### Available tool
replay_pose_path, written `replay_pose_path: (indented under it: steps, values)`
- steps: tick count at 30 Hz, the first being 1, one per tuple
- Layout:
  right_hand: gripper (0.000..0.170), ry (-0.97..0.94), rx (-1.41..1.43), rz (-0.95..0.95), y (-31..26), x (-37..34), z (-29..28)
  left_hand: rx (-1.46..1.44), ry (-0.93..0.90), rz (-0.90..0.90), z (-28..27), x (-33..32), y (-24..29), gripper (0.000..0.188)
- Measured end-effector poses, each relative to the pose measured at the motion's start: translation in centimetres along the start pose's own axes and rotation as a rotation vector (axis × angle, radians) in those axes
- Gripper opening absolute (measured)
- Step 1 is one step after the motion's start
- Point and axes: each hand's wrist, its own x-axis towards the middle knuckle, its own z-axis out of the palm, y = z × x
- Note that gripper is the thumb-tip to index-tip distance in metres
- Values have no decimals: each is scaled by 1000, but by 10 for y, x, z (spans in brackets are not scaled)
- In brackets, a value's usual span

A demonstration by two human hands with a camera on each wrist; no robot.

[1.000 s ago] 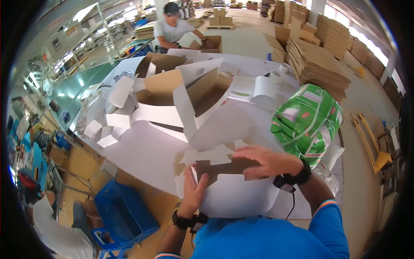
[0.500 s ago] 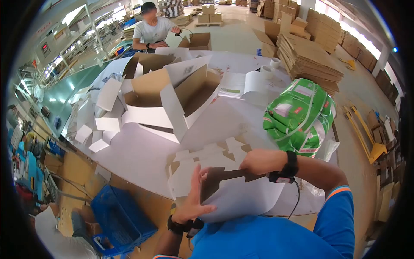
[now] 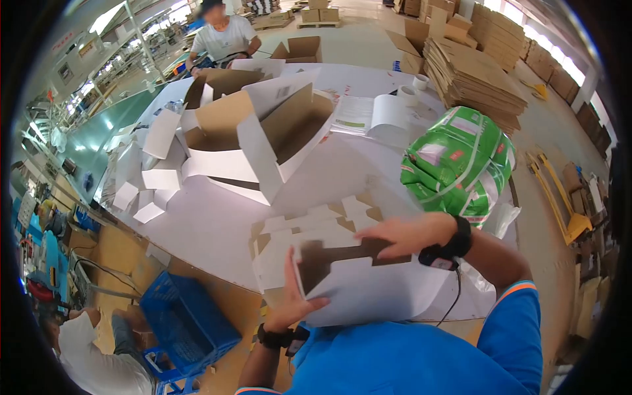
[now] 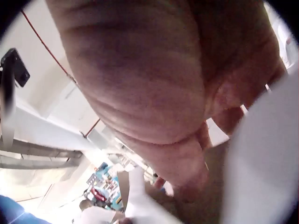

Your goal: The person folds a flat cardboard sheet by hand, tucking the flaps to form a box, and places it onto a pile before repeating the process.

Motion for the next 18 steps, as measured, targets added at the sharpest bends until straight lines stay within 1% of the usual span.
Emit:
replay_pose_path:
  steps: [2, 3, 4, 6, 7, 10, 12, 13, 16, 18]
  values:
    - [75, 143, 103, 50, 27, -23, -8, 54, 83, 64, -13, -2, -20, 125]
    - [88, 53, 239, 260, 23, -36, -26, -59, 127, 83, -20, -5, -39, 123]
    - [91, 155, 295, 252, 36, -46, -24, -91, 148, 55, -24, -8, -34, 125]
    - [96, 358, 406, 228, 84, -63, -8, -134, 150, 46, -31, -15, -37, 127]
    - [109, 454, 515, 130, 111, -64, 11, -145, 145, 51, -33, -16, -37, 127]
    - [114, 367, 718, 279, 112, -57, 59, -164, 136, 45, -36, -19, -37, 127]
    - [117, 404, 982, 96, 122, -41, 95, -159, 132, 11, -36, -22, -35, 127]
    - [118, 422, 1111, -1, 121, -35, 104, -147, 143, 4, -36, -22, -34, 126]
    - [116, 523, 1067, 25, 103, -33, 107, -120, 203, -23, -36, -19, -29, 125]
    - [114, 581, 970, 12, 81, -38, 103, -119, 270, -58, -40, -15, -29, 125]
